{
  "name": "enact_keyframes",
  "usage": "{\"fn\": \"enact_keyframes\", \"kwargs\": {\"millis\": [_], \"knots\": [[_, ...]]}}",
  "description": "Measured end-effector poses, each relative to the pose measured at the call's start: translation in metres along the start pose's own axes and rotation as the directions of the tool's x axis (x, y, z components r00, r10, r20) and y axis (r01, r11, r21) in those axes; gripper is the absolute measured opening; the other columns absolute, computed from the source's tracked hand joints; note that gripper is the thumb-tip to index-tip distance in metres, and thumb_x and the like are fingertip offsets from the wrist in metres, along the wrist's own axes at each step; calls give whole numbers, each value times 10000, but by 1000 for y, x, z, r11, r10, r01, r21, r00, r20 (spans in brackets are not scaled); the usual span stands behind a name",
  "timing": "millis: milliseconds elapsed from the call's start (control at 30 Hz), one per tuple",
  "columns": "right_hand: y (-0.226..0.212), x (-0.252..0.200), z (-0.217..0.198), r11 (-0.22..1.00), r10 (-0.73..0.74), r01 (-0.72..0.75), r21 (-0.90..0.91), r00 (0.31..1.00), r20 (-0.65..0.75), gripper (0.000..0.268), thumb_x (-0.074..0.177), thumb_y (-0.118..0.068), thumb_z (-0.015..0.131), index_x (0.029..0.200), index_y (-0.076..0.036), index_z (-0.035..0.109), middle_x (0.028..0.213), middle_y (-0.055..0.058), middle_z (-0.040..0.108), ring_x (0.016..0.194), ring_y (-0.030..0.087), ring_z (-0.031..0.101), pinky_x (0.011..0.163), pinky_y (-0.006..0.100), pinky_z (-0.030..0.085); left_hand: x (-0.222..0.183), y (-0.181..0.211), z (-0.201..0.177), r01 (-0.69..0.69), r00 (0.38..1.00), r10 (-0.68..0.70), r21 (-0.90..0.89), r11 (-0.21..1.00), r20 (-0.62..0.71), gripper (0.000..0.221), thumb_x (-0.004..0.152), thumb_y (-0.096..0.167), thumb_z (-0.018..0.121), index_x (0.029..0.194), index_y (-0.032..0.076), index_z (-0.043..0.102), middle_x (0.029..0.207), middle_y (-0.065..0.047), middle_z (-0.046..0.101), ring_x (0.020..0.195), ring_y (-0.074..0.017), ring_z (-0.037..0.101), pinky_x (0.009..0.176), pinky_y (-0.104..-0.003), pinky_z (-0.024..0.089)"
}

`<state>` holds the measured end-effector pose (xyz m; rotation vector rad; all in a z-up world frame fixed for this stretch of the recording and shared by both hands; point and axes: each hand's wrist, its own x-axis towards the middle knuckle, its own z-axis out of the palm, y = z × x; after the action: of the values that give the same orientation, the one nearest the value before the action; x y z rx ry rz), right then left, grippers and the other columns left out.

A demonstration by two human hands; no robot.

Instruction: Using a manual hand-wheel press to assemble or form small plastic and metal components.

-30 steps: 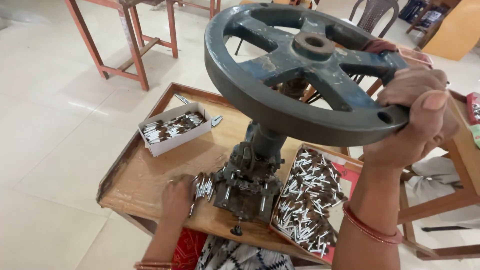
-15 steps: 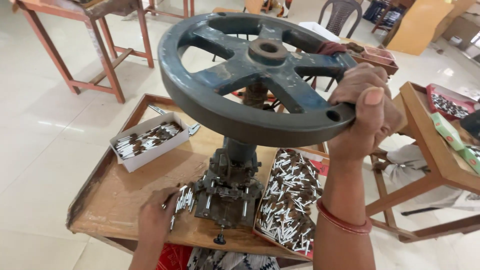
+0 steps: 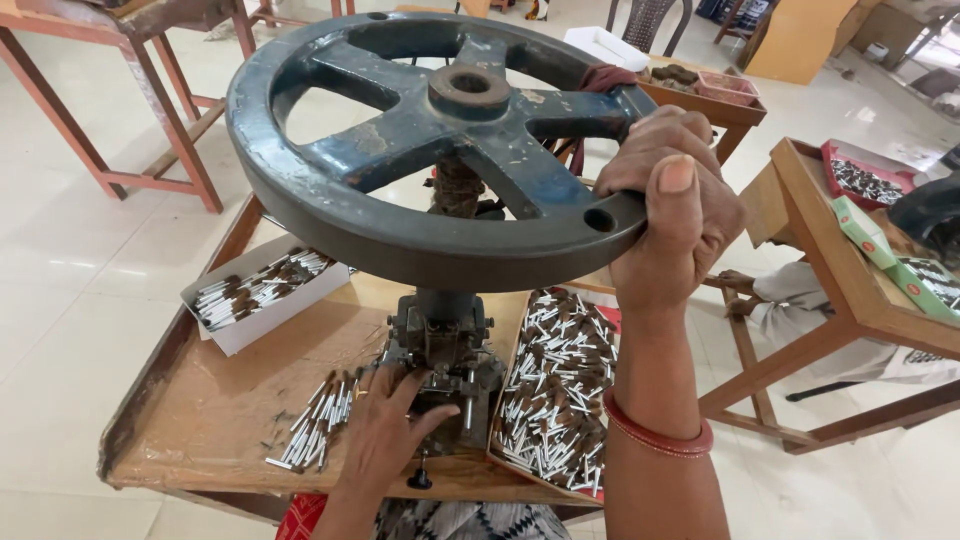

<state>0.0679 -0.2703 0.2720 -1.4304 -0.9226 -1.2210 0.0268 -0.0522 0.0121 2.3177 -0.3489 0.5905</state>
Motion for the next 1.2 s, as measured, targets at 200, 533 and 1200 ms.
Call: {"fn": "enact_keyframes", "kwargs": {"millis": [200, 533, 1200], "knots": [[0, -3, -1, 1000, -9, 9, 0, 1000, 3, 540, 1146, -322, 512, 763, 40, 628, 762, 84, 586, 819, 177, 476, 873, 326, 392, -14, -18, 1, -167, 985, 157, 151, 974, 75, 561, 751, 590, 726, 1142, 188, 746, 1152, -95, 618, 1056, -290, 534, 912, -560, 354], [-107, -10, 108, 513, -70, 249, -821, 966, 250, 306, 1048, -294, 597, 786, -140, 626, 722, 8, 487, 826, 221, 466, 914, 413, 325, -13, -12, 13, -126, 992, 121, 126, 984, 44, 257, 864, 366, 739, 1046, 185, 735, 1034, -16, 663, 1092, -256, 587, 971, -488, 361], [36, 0, -13, 990, -125, 125, 57, 992, -16, 528, 1176, -283, 419, 767, 35, 520, 740, 162, 567, 757, 274, 508, 979, 400, 455, -30, 3, 12, -67, 994, 75, -97, 993, 83, 244, 938, 330, 701, 1015, 108, 765, 1067, -97, 753, 994, -261, 697, 898, -452, 543]]}}
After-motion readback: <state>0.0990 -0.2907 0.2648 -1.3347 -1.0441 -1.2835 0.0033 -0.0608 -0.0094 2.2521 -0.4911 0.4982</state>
